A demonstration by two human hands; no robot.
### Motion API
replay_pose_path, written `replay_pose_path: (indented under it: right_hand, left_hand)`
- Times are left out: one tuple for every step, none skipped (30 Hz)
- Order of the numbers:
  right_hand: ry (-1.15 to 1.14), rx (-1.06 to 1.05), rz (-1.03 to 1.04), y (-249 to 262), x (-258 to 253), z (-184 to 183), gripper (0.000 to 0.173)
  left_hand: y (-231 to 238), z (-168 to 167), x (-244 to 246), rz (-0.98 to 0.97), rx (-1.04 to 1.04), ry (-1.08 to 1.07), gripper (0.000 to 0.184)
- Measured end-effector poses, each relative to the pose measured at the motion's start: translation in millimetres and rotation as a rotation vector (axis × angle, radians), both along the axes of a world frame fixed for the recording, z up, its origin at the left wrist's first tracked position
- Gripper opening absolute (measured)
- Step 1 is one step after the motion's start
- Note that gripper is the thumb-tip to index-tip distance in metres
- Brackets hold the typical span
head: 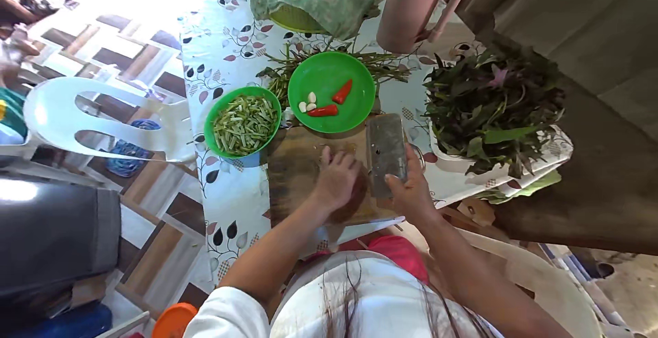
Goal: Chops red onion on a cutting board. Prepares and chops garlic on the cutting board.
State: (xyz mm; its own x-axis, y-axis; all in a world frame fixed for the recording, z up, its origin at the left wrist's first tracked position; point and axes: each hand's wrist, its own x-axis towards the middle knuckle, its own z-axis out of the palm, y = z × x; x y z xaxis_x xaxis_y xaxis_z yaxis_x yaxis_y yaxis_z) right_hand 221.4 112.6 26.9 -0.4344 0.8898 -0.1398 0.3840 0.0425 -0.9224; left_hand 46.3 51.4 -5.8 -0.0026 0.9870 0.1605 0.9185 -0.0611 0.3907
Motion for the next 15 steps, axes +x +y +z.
replay_pose_path:
  right_hand:
    - [-0.010,0.020,-0.004,0.8,-1.5,1.1,0.078]
    - [-0.021,0.037,-0.006,1.7,-1.5,2.0,0.078]
    - [-0.029,0.046,-0.007,2.3,-0.5,2.6,0.078]
    - [-0.034,0.053,-0.001,2.8,0.8,3.1,0.078]
    - [-0.031,0.062,0.007,3.0,1.5,3.0,0.078]
    - [-0.025,0.063,0.015,2.6,1.5,2.9,0.078]
    - [-0.013,0.060,0.017,1.3,0.9,2.3,0.078]
    - [-0.006,0.055,0.018,-0.1,0.5,2.0,0.079]
    - [-0.003,0.050,0.021,-1.7,0.4,2.8,0.079]
    - [-0.002,0.044,0.028,-3.0,0.6,3.9,0.079]
    - [0.000,0.046,0.034,-3.8,0.3,4.2,0.078]
    - [-0.001,0.051,0.049,-4.4,-0.2,4.9,0.077]
    - [-0.003,0.055,0.062,-5.3,-1.7,6.5,0.077]
    - [-0.014,0.063,0.077,-6.5,-3.7,8.3,0.077]
    - [-0.032,0.068,0.094,-7.9,-6.0,10.2,0.077]
  left_hand:
    - [2.2,-4.9,6.6,-0.035,-0.014,0.037,0.027]
    - [4.8,-9.1,11.2,-0.059,-0.015,0.074,0.024]
    - [6.9,-12.2,13.2,-0.070,-0.006,0.099,0.022]
    - [8.2,-14.7,11.9,-0.070,0.020,0.116,0.018]
    - [9.3,-15.7,7.8,-0.061,0.056,0.129,0.013]
    - [10.3,-15.2,1.6,-0.046,0.075,0.142,0.011]
    - [11.0,-14.5,-5.3,-0.023,0.098,0.171,0.011]
    - [11.8,-14.2,-12.1,-0.002,0.112,0.197,0.012]
    - [12.2,-13.4,-17.8,0.014,0.123,0.214,0.012]
    - [11.8,-12.7,-22.1,0.034,0.136,0.223,0.013]
    - [10.1,-11.5,-25.1,0.063,0.149,0.215,0.013]
    - [7.0,-8.8,-27.1,0.093,0.158,0.178,0.011]
    - [3.5,-6.1,-27.5,0.130,0.189,0.135,0.010]
    - [0.4,-3.4,-25.9,0.164,0.239,0.097,0.011]
    - [-1.5,-0.6,-22.0,0.193,0.291,0.053,0.014]
